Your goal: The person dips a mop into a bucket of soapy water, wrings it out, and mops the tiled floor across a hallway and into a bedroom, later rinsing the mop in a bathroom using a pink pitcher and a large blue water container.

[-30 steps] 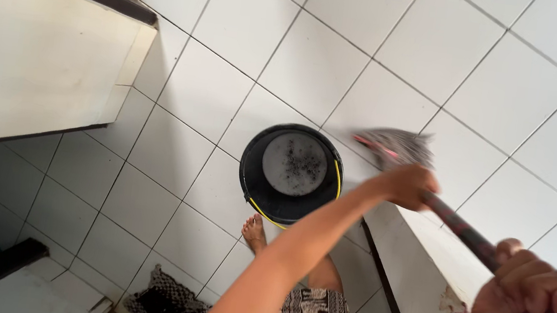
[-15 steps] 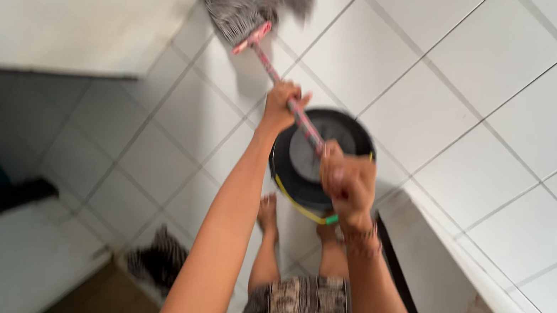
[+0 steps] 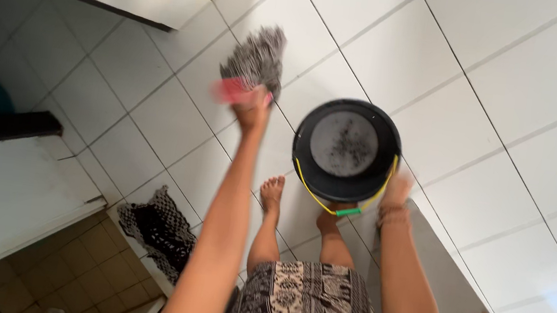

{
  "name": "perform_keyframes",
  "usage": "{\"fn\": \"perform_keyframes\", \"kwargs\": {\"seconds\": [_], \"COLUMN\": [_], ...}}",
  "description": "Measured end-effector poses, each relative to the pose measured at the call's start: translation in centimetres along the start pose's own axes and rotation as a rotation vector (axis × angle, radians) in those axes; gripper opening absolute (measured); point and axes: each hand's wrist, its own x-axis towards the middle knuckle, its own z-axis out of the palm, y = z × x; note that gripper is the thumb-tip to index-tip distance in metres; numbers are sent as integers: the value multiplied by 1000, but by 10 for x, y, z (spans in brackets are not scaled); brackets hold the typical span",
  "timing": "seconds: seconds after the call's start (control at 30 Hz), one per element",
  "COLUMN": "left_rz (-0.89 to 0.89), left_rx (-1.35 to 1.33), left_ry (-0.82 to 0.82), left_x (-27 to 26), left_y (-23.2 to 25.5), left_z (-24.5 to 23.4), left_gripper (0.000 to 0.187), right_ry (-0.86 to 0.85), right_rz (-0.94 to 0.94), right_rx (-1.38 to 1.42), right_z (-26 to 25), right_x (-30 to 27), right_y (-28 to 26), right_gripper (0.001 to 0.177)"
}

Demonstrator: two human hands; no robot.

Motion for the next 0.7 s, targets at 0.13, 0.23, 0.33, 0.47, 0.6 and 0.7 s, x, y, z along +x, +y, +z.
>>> {"fn": "perform_keyframes", "kwargs": {"seconds": [0.13, 0.23, 0.33, 0.47, 0.6, 0.7], "left_rz": [-87, 63, 115, 310, 369, 357], "left_rx": [62, 212, 290, 370, 364, 302], "left_ry": [-87, -155, -206, -226, -264, -225], "left_x": [-4, -32, -42, -71, -98, -79], "left_y": [6, 8, 5, -25, -29, -5], "left_z": [-115, -156, -168, -155, -127, -132], "left_gripper": [47, 43, 33, 30, 24, 22], "right_ry": [-706, -494, -205, 99, -101, -342], "right_rz": [1325, 1762, 1844, 1200, 1158, 984], "right_rx": [1068, 1461, 1570, 2373, 2340, 2297], "right_z": [83, 102, 92, 77, 41, 2], "right_x": [-78, -94, -88, -83, -7, 30], "right_y": [-16, -54, -87, -125, -115, -142], "right_gripper": [59, 55, 35, 35, 38, 36]}}
